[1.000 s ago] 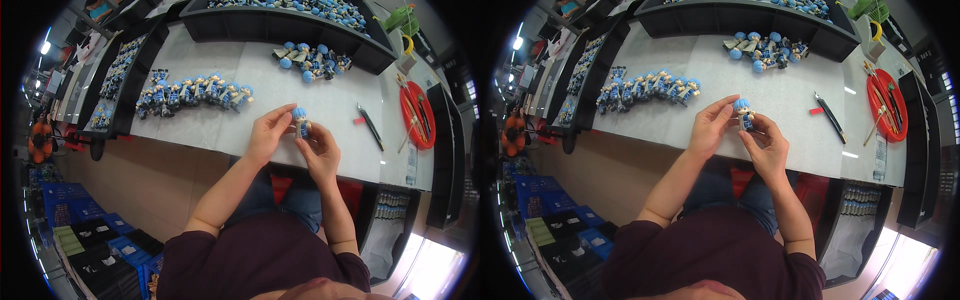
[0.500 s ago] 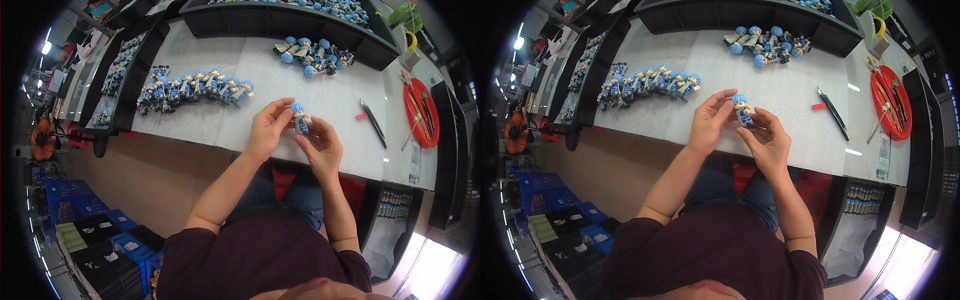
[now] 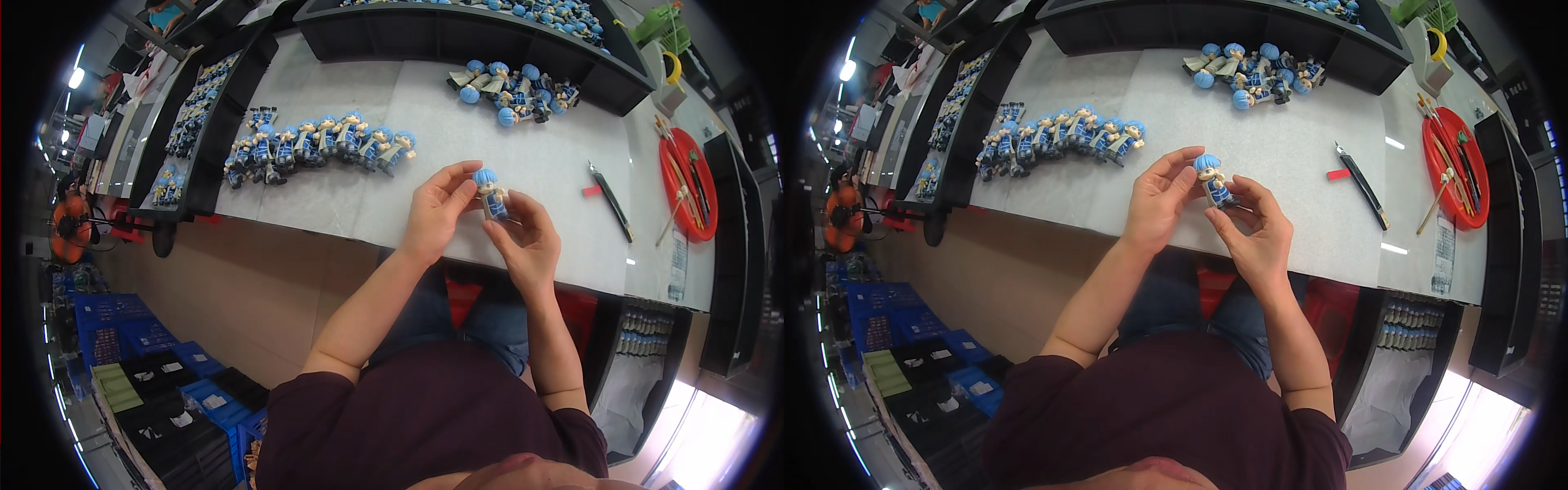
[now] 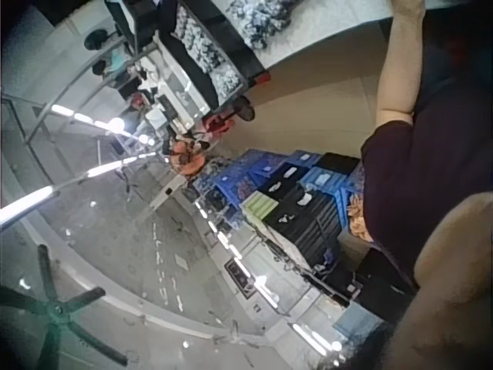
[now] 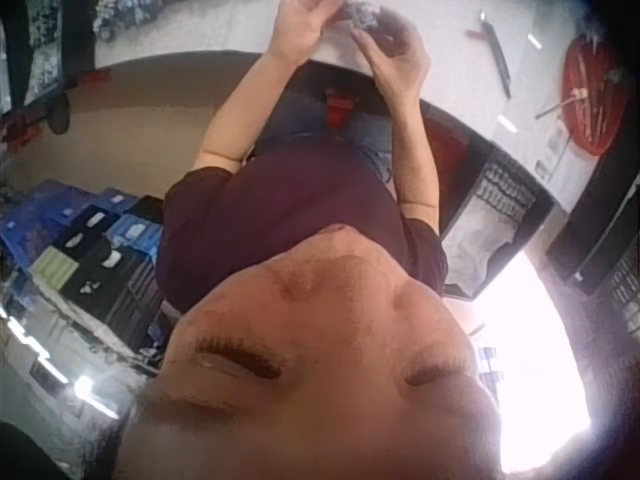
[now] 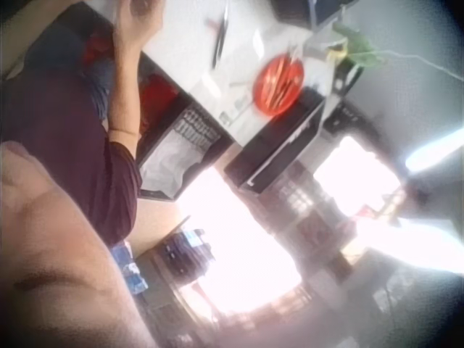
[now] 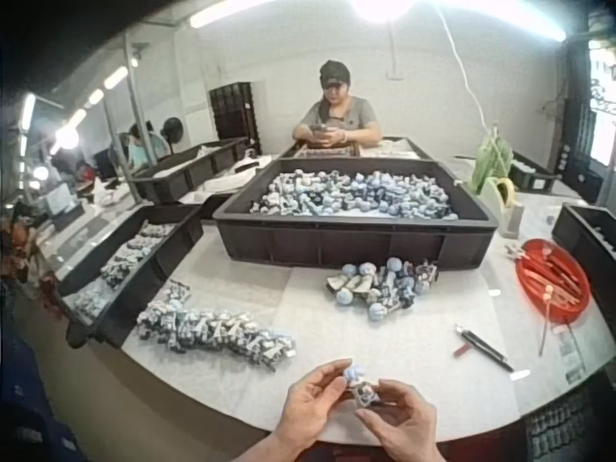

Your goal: The person assembles small blue and white figurines at a workbench. They pick up a figurine, use a red sanding tool to smooth the head, and then place the finished item into a drawer. The process is repeated for multiple figurines.

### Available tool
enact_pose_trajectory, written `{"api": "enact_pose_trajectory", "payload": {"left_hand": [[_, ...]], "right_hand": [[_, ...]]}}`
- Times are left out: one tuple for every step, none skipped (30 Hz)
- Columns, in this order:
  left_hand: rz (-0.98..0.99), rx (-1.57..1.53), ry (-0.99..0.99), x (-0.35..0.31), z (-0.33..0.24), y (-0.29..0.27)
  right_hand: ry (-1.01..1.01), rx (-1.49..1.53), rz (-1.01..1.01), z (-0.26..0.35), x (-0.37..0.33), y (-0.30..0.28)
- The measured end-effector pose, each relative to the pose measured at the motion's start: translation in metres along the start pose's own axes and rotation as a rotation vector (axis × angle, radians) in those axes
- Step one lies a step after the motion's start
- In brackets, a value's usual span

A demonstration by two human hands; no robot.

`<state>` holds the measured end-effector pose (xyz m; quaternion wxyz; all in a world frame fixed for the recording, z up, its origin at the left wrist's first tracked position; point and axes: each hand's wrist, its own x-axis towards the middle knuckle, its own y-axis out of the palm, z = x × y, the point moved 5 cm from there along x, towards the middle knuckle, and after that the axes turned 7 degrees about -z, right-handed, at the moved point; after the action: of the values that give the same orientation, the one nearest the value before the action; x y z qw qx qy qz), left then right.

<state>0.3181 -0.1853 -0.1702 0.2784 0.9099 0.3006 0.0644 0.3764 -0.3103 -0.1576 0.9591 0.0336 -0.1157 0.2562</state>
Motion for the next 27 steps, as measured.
{"api": "enact_pose_trajectory", "payload": {"left_hand": [[-0.007, 0.001, 0.0, -0.0002, -0.0002, -0.0002], [-0.014, 0.001, 0.001, -0.0003, -0.0004, -0.0005], [-0.015, 0.002, 0.001, -0.0003, -0.0002, -0.0006], [-0.016, 0.003, 0.002, -0.0002, 0.0001, -0.0007], [-0.017, 0.004, 0.002, -0.0002, 0.0002, -0.0008], [-0.022, 0.005, -0.005, -0.0001, 0.0005, -0.001], [-0.027, 0.006, -0.013, 0.0, 0.0006, -0.0012], [-0.032, 0.007, -0.02, 0.0001, 0.0007, -0.0013], [-0.032, 0.01, -0.027, 0.0001, 0.0005, -0.0011], [-0.031, 0.013, -0.034, 0.0, 0.0001, -0.0008], [-0.031, 0.016, -0.041, 0.0001, 0.0001, -0.0006], [-0.03, 0.013, -0.044, -0.0001, 0.0002, -0.0005], [-0.029, 0.009, -0.047, -0.0003, 0.0004, -0.0004], [-0.028, 0.005, -0.05, -0.0005, 0.0007, -0.0002], [-0.024, -0.01, -0.063, -0.0008, 0.0007, 0.0002], [-0.02, -0.025, -0.076, -0.001, -0.0001, 0.0006], [-0.016, -0.04, -0.09, -0.001, -0.0001, 0.0014], [-0.025, 0.005, -0.068, -0.001, -0.0003, 0.0014], [-0.033, 0.05, -0.046, -0.0009, -0.0004, 0.0015], [-0.041, 0.095, -0.024, -0.0008, -0.0004, 0.0017], [-0.036, 0.108, -0.029, -0.0004, 0.0, 0.0022], [-0.029, 0.12, -0.034, -0.0001, -0.0003, 0.0018], [-0.023, 0.132, -0.038, 0.0002, -0.0003, 0.0014], [-0.032, 0.118, -0.049, 0.0004, -0.0003, 0.0], [-0.04, 0.103, -0.06, 0.0005, 0.0002, -0.0017], [-0.049, 0.088, -0.071, 0.0004, 0.0006, -0.0027], [-0.051, 0.073, -0.081, 0.0004, 0.0004, -0.003]], "right_hand": [[-0.008, -0.007, -0.002, 0.0008, -0.0001, 0.0002], [0.0, 0.002, 0.002, 0.0002, 0.0001, 0.0001], [0.009, 0.011, 0.005, -0.0006, 0.0002, -0.0002], [0.017, 0.02, 0.009, -0.0013, 0.0003, -0.0003], [0.022, 0.016, 0.005, -0.0015, 0.0004, -0.0005], [0.026, 0.011, 0.001, -0.0019, 0.0004, -0.0006], [0.03, 0.006, -0.004, -0.0022, 0.0004, -0.0008], [0.036, 0.007, 0.001, -0.0027, 0.0002, -0.0009], [0.042, 0.008, 0.005, -0.0033, 0.0001, -0.0014], [0.047, 0.008, 0.009, -0.0037, 0.0, -0.0016], [0.044, 0.007, 0.005, -0.0034, -0.0003, -0.0019], [0.041, 0.006, 0.0, -0.003, -0.0009, -0.0021], [0.038, 0.005, -0.004, -0.0026, -0.0013, -0.0023], [0.03, 0.014, -0.009, -0.0018, -0.0013, -0.0026], [0.024, 0.022, -0.016, -0.0012, -0.0014, -0.0032], [0.017, 0.031, -0.023, -0.0009, -0.0016, -0.0039], [0.0, 0.026, -0.032, -0.0006, -0.0015, -0.0039], [-0.016, 0.021, -0.041, -0.0008, -0.0018, -0.0035], [-0.032, 0.016, -0.05, -0.0008, -0.0019, -0.0033], [-0.042, 0.021, -0.045, 0.0002, -0.002, -0.0027], [-0.052, 0.025, -0.042, 0.0018, -0.0017, -0.0027], [-0.062, 0.029, -0.04, 0.0026, -0.0014, -0.0032], [-0.07, 0.035, -0.044, 0.001, -0.0011, -0.0043], [-0.078, 0.044, -0.047, -0.0014, -0.0008, -0.0046], [-0.087, 0.053, -0.049, -0.0026, -0.0008, -0.0052], [-0.079, 0.056, -0.053, -0.0018, -0.0009, -0.0052], [-0.071, 0.06, -0.056, 0.0004, -0.0006, -0.0042]]}}
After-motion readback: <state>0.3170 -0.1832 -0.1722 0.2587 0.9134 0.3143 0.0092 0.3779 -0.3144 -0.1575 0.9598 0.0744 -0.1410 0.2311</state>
